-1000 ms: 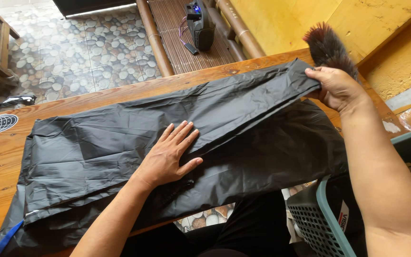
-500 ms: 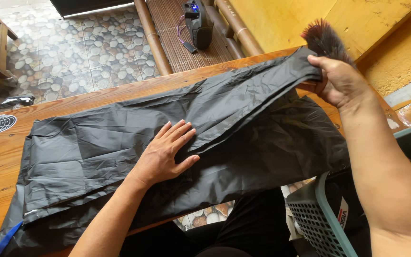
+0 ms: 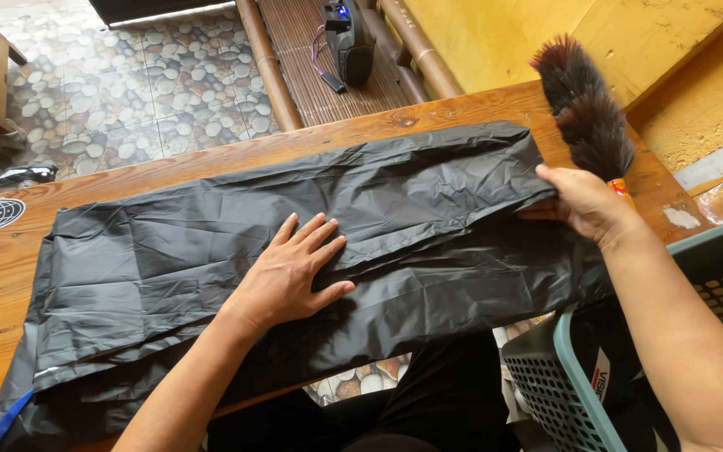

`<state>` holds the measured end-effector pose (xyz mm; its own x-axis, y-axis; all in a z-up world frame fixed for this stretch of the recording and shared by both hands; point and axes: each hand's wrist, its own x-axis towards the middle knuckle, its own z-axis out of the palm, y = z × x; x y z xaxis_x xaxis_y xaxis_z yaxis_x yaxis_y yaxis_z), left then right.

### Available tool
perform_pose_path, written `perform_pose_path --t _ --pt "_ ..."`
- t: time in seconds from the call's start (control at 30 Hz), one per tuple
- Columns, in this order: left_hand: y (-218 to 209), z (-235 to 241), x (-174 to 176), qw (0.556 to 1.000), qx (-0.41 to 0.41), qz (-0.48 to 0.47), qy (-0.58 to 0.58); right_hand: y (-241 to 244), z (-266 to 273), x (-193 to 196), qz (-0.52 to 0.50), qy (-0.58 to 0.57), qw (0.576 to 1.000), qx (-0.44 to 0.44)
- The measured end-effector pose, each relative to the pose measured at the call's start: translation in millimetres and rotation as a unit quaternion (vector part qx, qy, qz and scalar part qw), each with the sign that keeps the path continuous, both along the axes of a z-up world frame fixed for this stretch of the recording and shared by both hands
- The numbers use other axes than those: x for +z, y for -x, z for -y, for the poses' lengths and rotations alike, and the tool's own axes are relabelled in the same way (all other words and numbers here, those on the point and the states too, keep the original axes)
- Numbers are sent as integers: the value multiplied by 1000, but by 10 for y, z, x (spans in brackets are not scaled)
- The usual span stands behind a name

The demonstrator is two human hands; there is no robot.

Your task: The person folds a large black fabric sheet on a wooden table. They smooth the material, fold it in half lengthwise, then fold it again to create a compact rectangular bundle.

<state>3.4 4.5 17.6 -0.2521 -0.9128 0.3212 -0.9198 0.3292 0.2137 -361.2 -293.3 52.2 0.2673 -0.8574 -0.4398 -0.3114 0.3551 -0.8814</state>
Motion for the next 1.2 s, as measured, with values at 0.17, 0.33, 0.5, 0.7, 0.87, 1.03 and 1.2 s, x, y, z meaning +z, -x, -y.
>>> perform_pose_path --t 0.17,0.33,0.5,0.7,0.87,1.03,1.2 --pt "48 12 171 997 20 31 -71 260 258 -510 -66 122 990 21" --pt "106 180 410 989 32 61 -134 368 519 -892 -214 258 940 59" --pt "234 714 256 999 -2 8 -48 391 646 -1028 -418 329 842 85" --pt "652 1393 -54 996 -74 -20 49 215 378 -771 -398 336 850 80" --pt "824 1656 -262 995 -87 -2 40 238 315 -718 -373 337 861 76" --pt "923 1546 -351 994 -98 -28 46 257 308 -780 -371 337 862 76" --pt "949 1470 -380 994 -99 12 -47 240 247 -734 -331 381 858 93"
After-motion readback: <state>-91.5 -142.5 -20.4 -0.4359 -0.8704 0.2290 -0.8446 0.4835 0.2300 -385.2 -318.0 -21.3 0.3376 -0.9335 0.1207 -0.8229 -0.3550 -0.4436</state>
